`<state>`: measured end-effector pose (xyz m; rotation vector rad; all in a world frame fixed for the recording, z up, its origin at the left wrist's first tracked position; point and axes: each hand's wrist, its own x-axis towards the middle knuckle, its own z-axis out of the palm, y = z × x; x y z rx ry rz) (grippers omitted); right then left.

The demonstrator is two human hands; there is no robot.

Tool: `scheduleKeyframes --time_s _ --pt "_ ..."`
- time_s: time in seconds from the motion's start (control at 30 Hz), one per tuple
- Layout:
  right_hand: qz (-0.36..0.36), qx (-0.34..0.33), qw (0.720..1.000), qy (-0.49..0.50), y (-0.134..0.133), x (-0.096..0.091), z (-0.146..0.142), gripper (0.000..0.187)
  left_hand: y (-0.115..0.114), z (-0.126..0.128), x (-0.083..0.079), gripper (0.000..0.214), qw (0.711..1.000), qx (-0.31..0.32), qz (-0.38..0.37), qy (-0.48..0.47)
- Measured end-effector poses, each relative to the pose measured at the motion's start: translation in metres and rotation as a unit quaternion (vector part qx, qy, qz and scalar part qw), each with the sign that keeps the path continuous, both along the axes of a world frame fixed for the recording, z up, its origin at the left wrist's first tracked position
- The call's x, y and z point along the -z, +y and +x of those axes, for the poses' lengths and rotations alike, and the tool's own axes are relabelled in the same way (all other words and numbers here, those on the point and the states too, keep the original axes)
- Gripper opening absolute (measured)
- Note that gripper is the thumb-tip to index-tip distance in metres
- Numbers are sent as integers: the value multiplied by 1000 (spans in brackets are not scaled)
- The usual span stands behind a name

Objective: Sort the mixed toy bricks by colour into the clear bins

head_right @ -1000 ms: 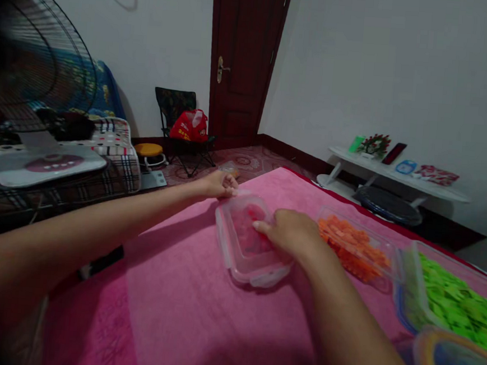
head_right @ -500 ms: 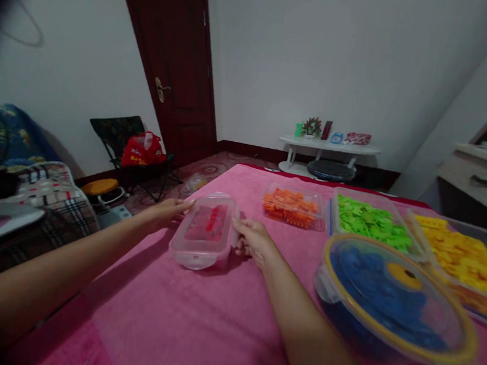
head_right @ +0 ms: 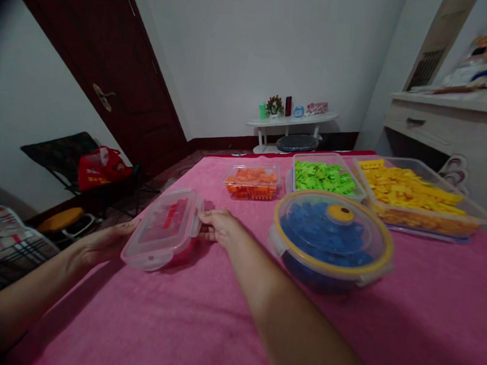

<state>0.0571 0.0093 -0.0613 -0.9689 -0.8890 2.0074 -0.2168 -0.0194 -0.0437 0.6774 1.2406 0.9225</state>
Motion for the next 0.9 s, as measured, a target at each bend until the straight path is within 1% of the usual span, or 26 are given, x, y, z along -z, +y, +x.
scheduleKeyframes --time_s 0.1,0.2,0.37,0.47,0.63,0.67,0.77,0.9 --pt "-25 1 1000 -11 0 -4 1 4 -2 -2 -2 15 1000 -13 -6 23" --pt "-36 6 999 -23 -1 -9 0 6 -2 -2 -3 18 999 -19 -12 31" --pt "-32 -9 999 -33 -3 -16 2 2 -6 -1 -5 23 1000 3 0 21" --pt "-28 -18 999 -35 -3 -21 6 5 -9 -4 -7 21 1000 14 4 23" --pt "-35 -7 996 -77 -6 -28 8 2 -10 -10 -8 14 997 43 -67 7" --pt "-34 -4 996 -84 -7 -28 8 2 -10 -10 -7 15 997 39 -67 3" --pt "-33 0 997 -74 -8 -23 8 7 -13 -6 -6 17 999 17 -35 0" --pt "-48 -7 999 -20 -7 -11 7 10 -17 -2 -1 17 1000 27 -8 -9"
